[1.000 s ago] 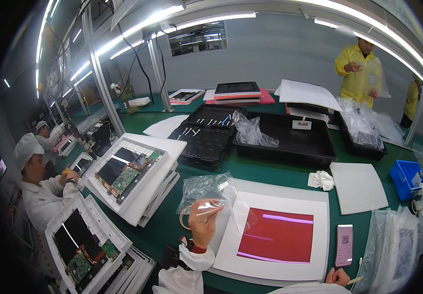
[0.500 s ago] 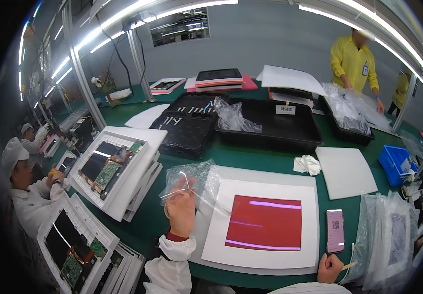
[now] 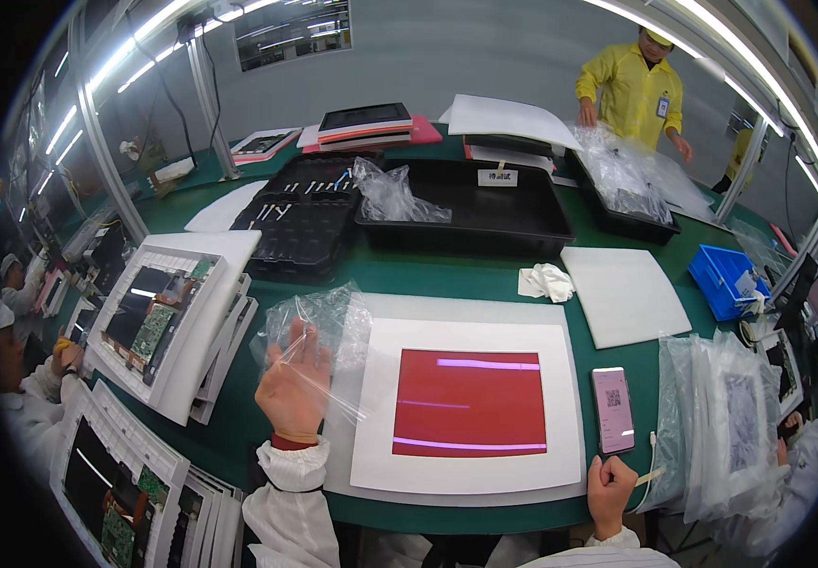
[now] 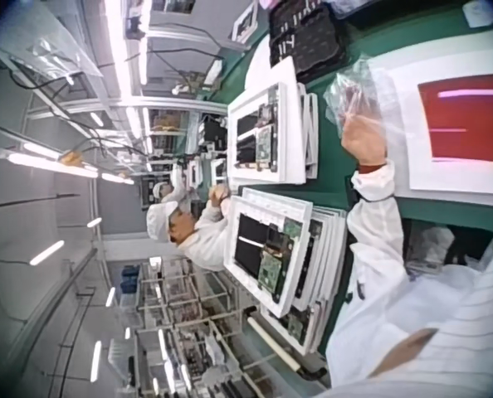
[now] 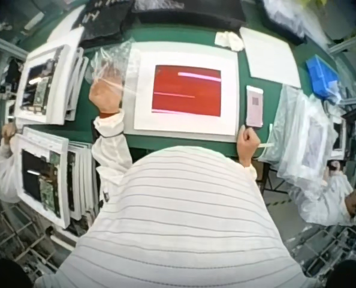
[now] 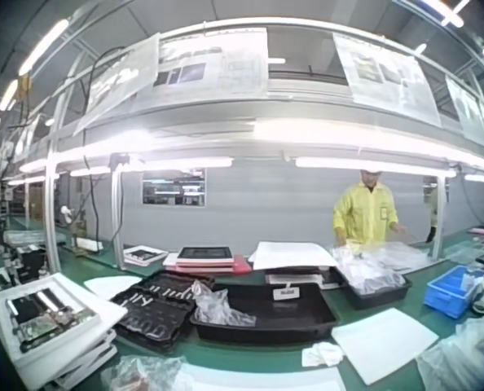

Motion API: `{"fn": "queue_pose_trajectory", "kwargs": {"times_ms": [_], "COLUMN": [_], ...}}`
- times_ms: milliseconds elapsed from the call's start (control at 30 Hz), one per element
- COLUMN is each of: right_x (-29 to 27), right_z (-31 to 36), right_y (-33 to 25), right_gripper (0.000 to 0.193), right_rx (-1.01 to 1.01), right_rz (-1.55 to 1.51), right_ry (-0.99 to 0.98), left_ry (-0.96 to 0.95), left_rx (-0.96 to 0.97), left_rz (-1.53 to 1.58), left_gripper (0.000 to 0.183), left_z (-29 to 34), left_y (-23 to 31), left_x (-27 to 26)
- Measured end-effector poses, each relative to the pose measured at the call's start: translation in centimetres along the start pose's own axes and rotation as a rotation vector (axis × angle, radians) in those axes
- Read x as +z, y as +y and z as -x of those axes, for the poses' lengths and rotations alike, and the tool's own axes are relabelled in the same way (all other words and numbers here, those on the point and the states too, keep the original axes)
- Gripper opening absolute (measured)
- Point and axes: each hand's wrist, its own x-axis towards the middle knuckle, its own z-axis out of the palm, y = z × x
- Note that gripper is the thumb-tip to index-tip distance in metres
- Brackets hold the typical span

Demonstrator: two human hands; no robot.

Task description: Assembling electronic display panels by peeling protective films, attaching circuit boards, and fitting back covers.

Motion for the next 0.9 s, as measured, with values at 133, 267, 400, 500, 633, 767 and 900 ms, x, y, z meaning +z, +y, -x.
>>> {"fn": "queue_pose_trajectory", "kwargs": {"times_ms": [133, 267, 400, 500, 633, 767, 900], "right_x": [0.2, 0.1, -0.2, 0.2, 1.8, 5.0, 7.7], "right_z": [0.1, 0.2, 0.8, 1.1, 1.1, 1.6, 3.5], "right_y": [0.3, 0.0, -2.2, -6.6, -11.0, -14.7, -14.2], "right_gripper": [0.039, 0.039, 0.038, 0.021, 0.031, 0.044, 0.084], "right_rx": [-0.009, -0.021, 0.003, 0.018, 0.124, 0.086, 0.133], "right_rz": [0.002, -0.004, -0.137, -0.437, -0.627, -0.821, -0.946], "right_ry": [0.011, 0.022, -0.001, -0.318, -0.776, -0.843, -0.907], "left_ry": [-0.136, -0.153, -0.150, -0.462, -0.631, -0.734, -1.046], "left_rx": [0.047, 0.045, -0.007, -0.253, -0.304, -0.329, -0.448], "left_rz": [0.039, 0.169, 0.257, 0.538, 0.481, 0.416, 0.251], "left_gripper": [0.007, 0.012, 0.022, 0.031, 0.012, 0.020, 0.023], "left_z": [-0.2, -0.1, 0.1, 0.2, 0.6, 0.8, -0.2], "left_y": [0.5, 1.2, 2.0, 1.6, 0.7, 1.4, 0.9], "left_x": [0.3, -0.5, -1.6, -2.9, -0.8, -1.3, -0.6]}}
